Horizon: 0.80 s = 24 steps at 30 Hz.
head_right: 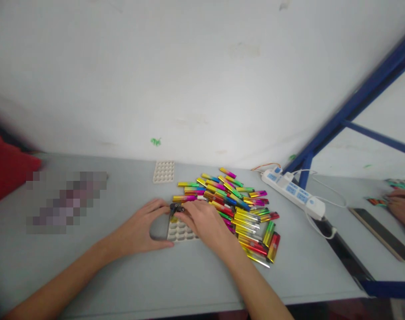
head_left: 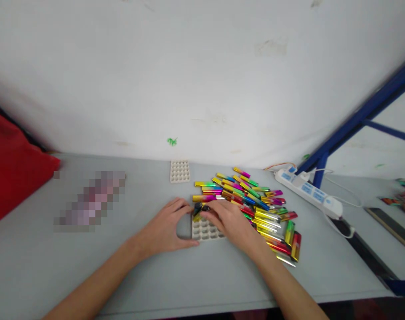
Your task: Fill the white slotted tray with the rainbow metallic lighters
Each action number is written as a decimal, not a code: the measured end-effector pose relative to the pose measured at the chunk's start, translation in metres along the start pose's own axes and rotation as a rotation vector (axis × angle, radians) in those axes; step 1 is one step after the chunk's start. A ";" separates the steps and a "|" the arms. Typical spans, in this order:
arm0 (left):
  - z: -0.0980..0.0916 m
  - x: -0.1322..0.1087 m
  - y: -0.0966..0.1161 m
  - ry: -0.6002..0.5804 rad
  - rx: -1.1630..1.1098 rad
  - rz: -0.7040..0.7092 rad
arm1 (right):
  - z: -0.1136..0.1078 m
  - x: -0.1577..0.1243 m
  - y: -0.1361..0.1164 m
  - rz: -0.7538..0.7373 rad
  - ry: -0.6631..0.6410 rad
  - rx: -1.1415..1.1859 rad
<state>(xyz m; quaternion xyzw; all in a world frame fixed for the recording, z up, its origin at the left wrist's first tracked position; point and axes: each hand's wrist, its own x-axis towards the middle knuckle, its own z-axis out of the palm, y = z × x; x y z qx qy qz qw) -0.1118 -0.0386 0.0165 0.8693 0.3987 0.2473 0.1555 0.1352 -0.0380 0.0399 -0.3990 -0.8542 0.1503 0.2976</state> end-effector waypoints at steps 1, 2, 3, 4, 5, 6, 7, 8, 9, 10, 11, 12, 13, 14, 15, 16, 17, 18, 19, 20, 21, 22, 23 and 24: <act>0.001 0.000 -0.001 0.005 0.007 0.004 | 0.002 0.002 -0.004 0.011 -0.005 -0.054; 0.002 0.000 -0.002 0.009 0.015 0.007 | 0.005 0.004 -0.009 0.027 -0.013 -0.108; 0.003 0.000 -0.003 0.011 0.023 0.009 | 0.007 0.006 -0.013 0.047 -0.016 -0.154; 0.003 0.000 -0.004 0.011 0.026 0.012 | 0.008 0.007 -0.016 0.069 -0.015 -0.186; 0.004 0.000 -0.005 0.009 0.026 0.013 | 0.008 0.008 -0.018 0.085 -0.016 -0.194; 0.004 0.000 -0.005 0.006 0.023 0.012 | 0.006 0.009 -0.017 0.096 -0.019 -0.176; 0.004 -0.001 -0.005 0.008 0.021 0.009 | 0.003 0.009 -0.015 0.107 -0.021 -0.138; 0.004 -0.001 -0.005 0.013 0.020 0.007 | -0.003 0.008 -0.010 0.119 -0.018 -0.092; 0.004 -0.001 -0.004 0.020 0.021 0.004 | -0.010 0.007 -0.003 0.133 -0.007 -0.048; 0.003 -0.001 -0.004 0.023 0.021 0.001 | -0.018 0.006 0.005 0.150 0.015 -0.016; 0.002 0.000 -0.003 0.022 0.020 -0.001 | -0.026 0.006 0.015 0.172 0.051 -0.008; 0.002 0.000 -0.002 0.018 0.017 -0.003 | -0.034 0.007 0.025 0.189 0.090 -0.023; 0.001 0.000 -0.001 0.011 0.012 -0.005 | -0.041 0.009 0.036 0.194 0.115 -0.052; 0.000 0.001 -0.001 0.007 0.008 -0.007 | -0.047 0.012 0.046 0.189 0.111 -0.088; 0.000 0.001 -0.001 0.009 0.005 -0.007 | -0.051 0.015 0.056 0.183 0.096 -0.124; 0.000 0.001 -0.001 0.014 0.004 -0.005 | -0.054 0.019 0.064 0.184 0.069 -0.156; 0.001 0.001 -0.001 0.021 0.003 -0.001 | -0.056 0.023 0.070 0.196 0.033 -0.190; 0.001 0.001 -0.001 0.028 0.003 0.004 | -0.057 0.027 0.075 0.218 -0.009 -0.227; 0.002 0.001 -0.002 0.034 0.004 0.008 | -0.057 0.031 0.078 0.247 -0.056 -0.268; 0.003 0.001 -0.002 0.039 0.004 0.011 | -0.057 0.034 0.080 0.278 -0.104 -0.312; 0.003 0.001 -0.003 0.040 0.004 0.012 | -0.057 0.037 0.082 0.308 -0.148 -0.352; 0.004 0.000 -0.003 0.038 0.004 0.012 | -0.057 0.039 0.082 0.332 -0.185 -0.385; 0.004 0.000 -0.003 0.034 0.004 0.011 | -0.058 0.041 0.082 0.348 -0.214 -0.407; 0.004 0.000 -0.003 0.028 0.004 0.008 | -0.058 0.042 0.082 0.356 -0.236 -0.420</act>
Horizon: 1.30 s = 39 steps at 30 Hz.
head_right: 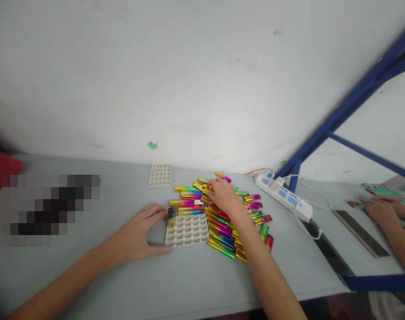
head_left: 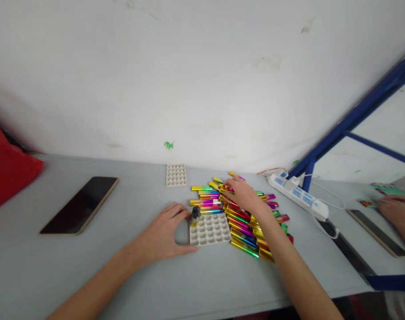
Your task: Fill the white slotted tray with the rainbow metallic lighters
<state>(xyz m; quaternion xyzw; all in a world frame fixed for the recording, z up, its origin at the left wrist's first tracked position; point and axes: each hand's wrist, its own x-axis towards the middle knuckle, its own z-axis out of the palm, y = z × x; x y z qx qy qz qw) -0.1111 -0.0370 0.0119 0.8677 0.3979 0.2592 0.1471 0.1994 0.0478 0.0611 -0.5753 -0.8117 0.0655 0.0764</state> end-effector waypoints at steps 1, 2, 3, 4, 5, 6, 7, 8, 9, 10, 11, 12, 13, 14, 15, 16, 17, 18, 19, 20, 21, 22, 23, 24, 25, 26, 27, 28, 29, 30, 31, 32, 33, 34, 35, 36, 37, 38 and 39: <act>0.000 0.000 0.000 -0.009 0.001 -0.005 | -0.001 0.000 0.000 0.000 -0.014 -0.010; 0.000 0.000 0.001 -0.017 0.003 -0.009 | -0.002 0.000 0.000 -0.002 -0.024 -0.018; 0.000 0.000 0.001 -0.026 0.005 -0.013 | -0.002 0.000 0.001 -0.004 -0.027 -0.027; 0.000 0.000 0.001 -0.034 0.007 -0.018 | -0.003 -0.002 0.001 -0.009 -0.025 -0.037; -0.001 0.001 0.002 -0.040 0.009 -0.020 | -0.003 -0.003 0.001 -0.014 -0.018 -0.047; -0.001 0.001 0.002 -0.044 0.010 -0.022 | -0.003 -0.005 0.001 -0.020 -0.007 -0.056; -0.002 0.001 0.002 -0.044 0.010 -0.021 | -0.003 -0.008 0.001 -0.023 0.009 -0.060; -0.002 0.001 0.002 -0.042 0.011 -0.019 | -0.002 -0.011 0.001 -0.024 0.030 -0.057; -0.002 0.001 0.002 -0.041 0.011 -0.017 | -0.002 -0.013 0.002 -0.022 0.056 -0.045; -0.003 0.001 0.002 -0.039 0.012 -0.013 | -0.001 -0.016 0.002 -0.015 0.091 -0.022; -0.003 0.001 0.002 -0.035 0.015 -0.011 | -0.001 -0.019 0.003 -0.007 0.132 0.014; -0.003 0.001 0.001 -0.032 0.019 -0.008 | -0.001 -0.021 0.005 -0.005 0.179 0.063; -0.002 0.000 0.001 -0.028 0.024 -0.006 | -0.001 -0.023 0.006 -0.013 0.227 0.127; -0.002 0.000 0.000 -0.024 0.030 -0.003 | -0.001 -0.025 0.007 -0.031 0.270 0.200; -0.002 -0.001 -0.001 -0.021 0.036 0.002 | -0.002 -0.026 0.007 -0.055 0.301 0.281; -0.002 -0.001 -0.002 -0.017 0.041 0.007 | -0.003 -0.028 0.007 -0.080 0.315 0.363; -0.002 -0.001 -0.002 -0.016 0.045 0.011 | -0.003 -0.029 0.005 -0.102 0.318 0.441; -0.002 -0.001 -0.003 -0.016 0.048 0.014 | -0.003 -0.031 0.003 -0.114 0.312 0.516; -0.002 -0.002 -0.004 -0.016 0.050 0.016 | -0.002 -0.032 0.000 -0.112 0.301 0.590; -0.003 -0.002 -0.005 -0.016 0.051 0.016 | -0.001 -0.033 -0.003 -0.098 0.296 0.663; -0.003 -0.001 -0.005 -0.015 0.051 0.015 | 0.001 -0.033 -0.007 -0.075 0.300 0.734; -0.004 -0.001 -0.006 -0.015 0.049 0.014 | 0.004 -0.033 -0.010 -0.045 0.309 0.803; -0.004 -0.001 -0.006 -0.014 0.047 0.011 | 0.007 -0.033 -0.014 -0.010 0.316 0.869; -0.004 -0.001 -0.006 -0.014 0.044 0.006 | 0.010 -0.032 -0.017 0.021 0.316 0.927; -0.005 0.000 -0.006 -0.016 0.042 0.001 | 0.012 -0.032 -0.020 0.043 0.309 0.976; -0.005 0.000 -0.006 -0.019 0.041 -0.003 | 0.014 -0.031 -0.023 0.053 0.293 1.017; -0.006 0.000 -0.006 -0.023 0.042 -0.007 | 0.014 -0.030 -0.025 0.047 0.276 1.049; -0.006 0.000 -0.006 -0.024 0.046 -0.009 | 0.013 -0.030 -0.028 0.027 0.264 1.072; -0.006 0.001 -0.006 -0.023 0.051 -0.010 | 0.011 -0.031 -0.031 -0.007 0.252 1.088; -0.006 0.000 -0.006 -0.021 0.057 -0.011 | 0.009 -0.031 -0.034 -0.046 0.238 1.111; -0.007 0.000 -0.006 -0.018 0.063 -0.014 | 0.007 -0.032 -0.038 -0.087 0.214 1.145; -0.007 0.000 -0.006 -0.018 0.067 -0.016 | 0.006 -0.033 -0.041 -0.124 0.183 1.191; -0.007 0.000 -0.006 -0.017 0.070 -0.016 | 0.006 -0.034 -0.045 -0.149 0.141 1.247; -0.007 0.000 -0.006 -0.017 0.072 -0.013 | 0.007 -0.034 -0.049 -0.158 0.095 1.304; -0.007 0.000 -0.006 -0.018 0.075 -0.009 | 0.009 -0.034 -0.052 -0.148 0.061 1.348; -0.007 -0.001 -0.005 -0.019 0.077 -0.002 | 0.012 -0.034 -0.055 -0.122 0.051 1.367; -0.006 -0.001 -0.005 -0.017 0.080 0.006 | 0.016 -0.034 -0.057 -0.090 0.064 1.358; -0.006 -0.001 -0.005 -0.013 0.084 0.013 | 0.020 -0.033 -0.060 -0.057 0.098 1.326; -0.005 -0.002 -0.005 -0.009 0.089 0.019 | 0.024 -0.032 -0.061 -0.028 0.146 1.277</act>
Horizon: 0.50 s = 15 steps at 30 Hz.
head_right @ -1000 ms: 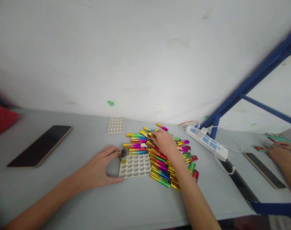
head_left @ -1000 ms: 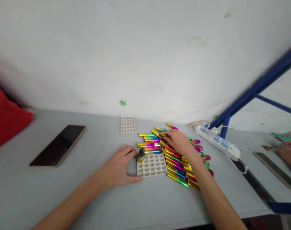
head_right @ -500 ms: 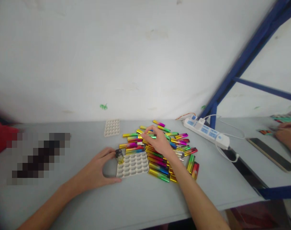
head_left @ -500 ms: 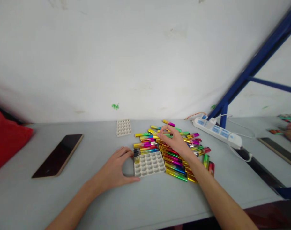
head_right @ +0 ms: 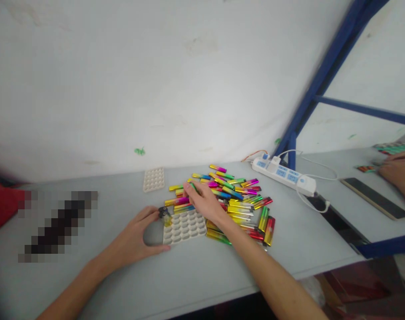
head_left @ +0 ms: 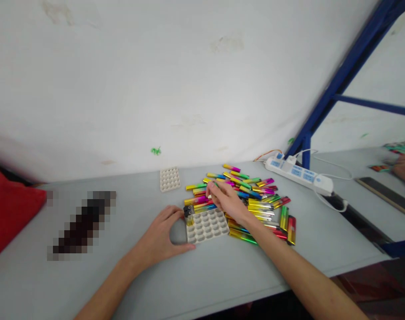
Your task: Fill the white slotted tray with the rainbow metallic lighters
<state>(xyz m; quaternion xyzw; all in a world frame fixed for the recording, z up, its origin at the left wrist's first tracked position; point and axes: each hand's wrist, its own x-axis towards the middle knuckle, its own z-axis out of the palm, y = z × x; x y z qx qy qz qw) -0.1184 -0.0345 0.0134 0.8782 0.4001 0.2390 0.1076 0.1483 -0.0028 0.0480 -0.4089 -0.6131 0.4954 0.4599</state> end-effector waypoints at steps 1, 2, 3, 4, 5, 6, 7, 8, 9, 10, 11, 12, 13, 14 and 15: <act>0.001 0.000 0.000 0.006 0.004 0.004 | 0.002 0.000 0.003 -0.014 0.054 -0.062; 0.001 -0.001 0.000 0.012 0.006 0.006 | 0.004 0.001 0.005 -0.025 0.102 -0.127; 0.002 -0.001 0.000 0.016 0.005 0.004 | 0.006 0.001 0.007 -0.026 0.146 -0.188; 0.002 -0.001 0.000 0.019 0.001 0.002 | 0.006 0.001 0.007 -0.021 0.187 -0.242; 0.002 -0.001 0.000 0.020 -0.007 0.000 | 0.007 0.001 0.008 -0.016 0.221 -0.288; 0.002 -0.001 0.000 0.017 -0.016 0.000 | 0.007 0.001 0.007 -0.019 0.243 -0.325; 0.002 -0.001 0.000 0.015 -0.026 0.001 | 0.007 0.000 0.006 -0.034 0.249 -0.352; 0.001 0.000 0.000 0.012 -0.033 0.002 | 0.007 0.000 0.006 -0.060 0.243 -0.369; 0.001 0.000 0.001 0.011 -0.039 0.001 | 0.007 -0.001 0.005 -0.090 0.232 -0.380; 0.000 0.000 0.001 0.009 -0.042 -0.002 | 0.006 -0.002 0.004 -0.118 0.220 -0.386; 0.000 0.000 0.001 0.006 -0.045 -0.006 | 0.006 -0.002 0.003 -0.136 0.218 -0.392; 0.000 0.000 0.001 0.005 -0.046 -0.009 | 0.006 -0.003 0.002 -0.144 0.224 -0.397; -0.001 0.001 0.002 0.002 -0.047 -0.011 | 0.006 -0.004 0.001 -0.142 0.232 -0.403; -0.001 0.001 0.002 -0.001 -0.048 -0.010 | 0.006 -0.006 -0.001 -0.134 0.234 -0.409; -0.001 0.001 0.002 -0.005 -0.049 -0.009 | 0.006 -0.007 -0.002 -0.125 0.221 -0.417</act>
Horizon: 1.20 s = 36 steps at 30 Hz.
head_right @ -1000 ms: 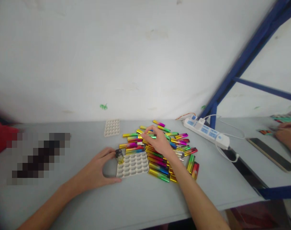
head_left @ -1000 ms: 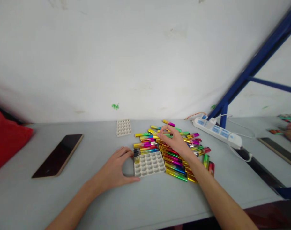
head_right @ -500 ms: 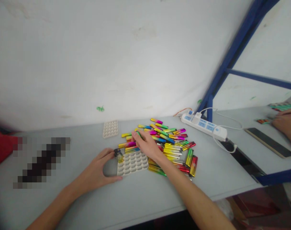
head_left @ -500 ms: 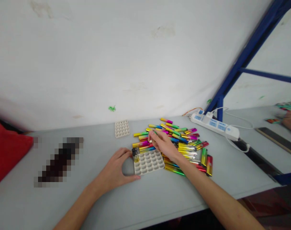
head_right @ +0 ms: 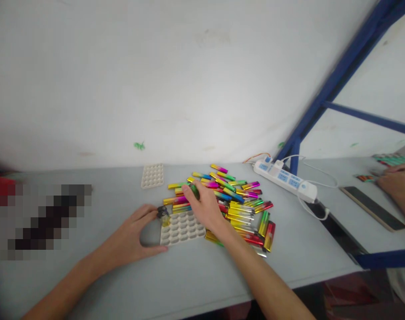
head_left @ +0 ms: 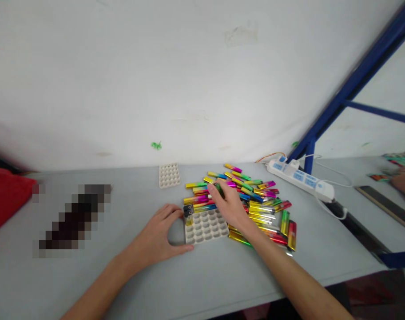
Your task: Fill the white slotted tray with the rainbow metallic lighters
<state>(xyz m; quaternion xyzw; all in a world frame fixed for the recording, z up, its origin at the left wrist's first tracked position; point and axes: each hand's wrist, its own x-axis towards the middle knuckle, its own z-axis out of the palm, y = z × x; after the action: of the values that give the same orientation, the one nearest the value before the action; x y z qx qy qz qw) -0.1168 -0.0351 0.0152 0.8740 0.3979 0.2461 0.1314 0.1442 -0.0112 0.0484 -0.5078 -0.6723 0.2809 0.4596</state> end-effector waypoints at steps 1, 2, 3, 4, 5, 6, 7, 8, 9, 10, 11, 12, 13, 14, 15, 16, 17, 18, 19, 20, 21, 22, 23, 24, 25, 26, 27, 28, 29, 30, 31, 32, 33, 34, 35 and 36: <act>0.000 0.000 0.000 -0.002 0.000 0.003 | -0.001 -0.001 -0.001 -0.003 -0.030 -0.005; 0.000 0.000 0.000 -0.003 0.000 0.004 | -0.003 -0.002 -0.003 -0.014 -0.069 -0.009; 0.000 0.000 0.000 -0.003 0.001 0.004 | -0.005 -0.003 -0.004 -0.041 -0.109 -0.012; 0.000 0.000 0.001 -0.003 0.001 0.003 | -0.006 -0.004 -0.005 -0.086 -0.142 -0.019; 0.000 0.000 0.001 -0.005 -0.001 0.001 | -0.008 -0.005 -0.007 -0.146 -0.162 -0.032; -0.001 0.001 0.002 -0.009 -0.005 -0.003 | -0.009 -0.006 -0.008 -0.211 -0.172 -0.053; -0.001 0.001 0.002 -0.014 -0.011 -0.008 | -0.011 -0.006 -0.009 -0.270 -0.179 -0.079; -0.002 0.001 0.003 -0.020 -0.016 -0.014 | -0.012 -0.007 -0.009 -0.313 -0.192 -0.109; -0.002 0.001 0.004 -0.025 -0.021 -0.018 | -0.013 -0.008 -0.010 -0.334 -0.216 -0.139; -0.002 0.001 0.005 -0.030 -0.025 -0.022 | -0.013 -0.009 -0.010 -0.335 -0.249 -0.163; -0.003 0.001 0.006 -0.032 -0.029 -0.024 | -0.013 -0.010 -0.010 -0.322 -0.282 -0.180; -0.003 0.002 0.007 -0.032 -0.033 -0.024 | -0.013 -0.012 -0.010 -0.304 -0.312 -0.187; -0.003 0.002 0.008 -0.033 -0.039 -0.023 | -0.012 -0.014 -0.010 -0.285 -0.336 -0.184; -0.003 0.003 0.008 -0.033 -0.045 -0.023 | -0.011 -0.016 -0.010 -0.268 -0.360 -0.170; -0.004 0.003 0.009 -0.034 -0.051 -0.024 | -0.009 -0.018 -0.010 -0.255 -0.382 -0.150; -0.004 0.003 0.009 -0.036 -0.056 -0.024 | -0.008 -0.020 -0.009 -0.248 -0.402 -0.133; -0.004 0.004 0.009 -0.038 -0.059 -0.025 | -0.006 -0.021 -0.008 -0.251 -0.420 -0.121; -0.004 0.004 0.009 -0.039 -0.061 -0.027 | -0.004 -0.023 -0.007 -0.264 -0.435 -0.119; -0.003 0.004 0.009 -0.039 -0.062 -0.027 | -0.002 -0.024 -0.005 -0.284 -0.441 -0.128; -0.003 0.004 0.009 -0.037 -0.063 -0.025 | 0.000 -0.025 -0.004 -0.309 -0.442 -0.148; -0.002 0.004 0.009 -0.034 -0.062 -0.024 | 0.001 -0.025 -0.003 -0.335 -0.441 -0.176; -0.002 0.003 0.009 -0.029 -0.060 -0.021 | 0.001 -0.026 -0.002 -0.360 -0.444 -0.210; -0.001 0.003 0.008 -0.026 -0.059 -0.019 | 0.001 -0.025 -0.001 -0.383 -0.450 -0.250; -0.001 0.003 0.008 -0.024 -0.056 -0.017 | 0.001 -0.025 -0.001 -0.406 -0.455 -0.294; 0.000 0.003 0.008 -0.024 -0.053 -0.016 | 0.001 -0.025 -0.002 -0.429 -0.462 -0.336; 0.000 0.003 0.008 -0.025 -0.050 -0.016 | 0.000 -0.025 -0.003 -0.450 -0.469 -0.373; 0.000 0.003 0.008 -0.027 -0.049 -0.017 | 0.001 -0.025 -0.003 -0.470 -0.472 -0.404; 0.000 0.003 0.008 -0.030 -0.048 -0.018 | 0.002 -0.026 -0.004 -0.484 -0.469 -0.434; 0.000 0.003 0.008 -0.034 -0.047 -0.020 | 0.004 -0.026 -0.005 -0.490 -0.460 -0.465; 0.000 0.003 0.009 -0.036 -0.047 -0.024 | 0.007 -0.027 -0.005 -0.486 -0.447 -0.500; -0.001 0.003 0.009 -0.039 -0.048 -0.027 | 0.010 -0.028 -0.005 -0.474 -0.433 -0.534; -0.001 0.003 0.010 -0.042 -0.052 -0.030 | 0.013 -0.029 -0.005 -0.460 -0.422 -0.560; -0.001 0.003 0.010 -0.043 -0.058 -0.030 | 0.015 -0.030 -0.005 -0.449 -0.422 -0.568; -0.001 0.003 0.010 -0.040 -0.066 -0.029 | 0.016 -0.030 -0.005 -0.448 -0.437 -0.551; -0.001 0.003 0.011 -0.035 -0.072 -0.029 | 0.016 -0.029 -0.005 -0.454 -0.460 -0.514; -0.001 0.003 0.011 -0.028 -0.075 -0.029 | 0.013 -0.027 -0.004 -0.463 -0.480 -0.467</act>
<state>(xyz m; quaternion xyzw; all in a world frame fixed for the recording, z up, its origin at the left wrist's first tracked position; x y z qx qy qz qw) -0.1087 -0.0394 0.0219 0.8659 0.3992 0.2466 0.1731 0.1327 -0.0371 0.0371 -0.3537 -0.9028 0.1201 0.2129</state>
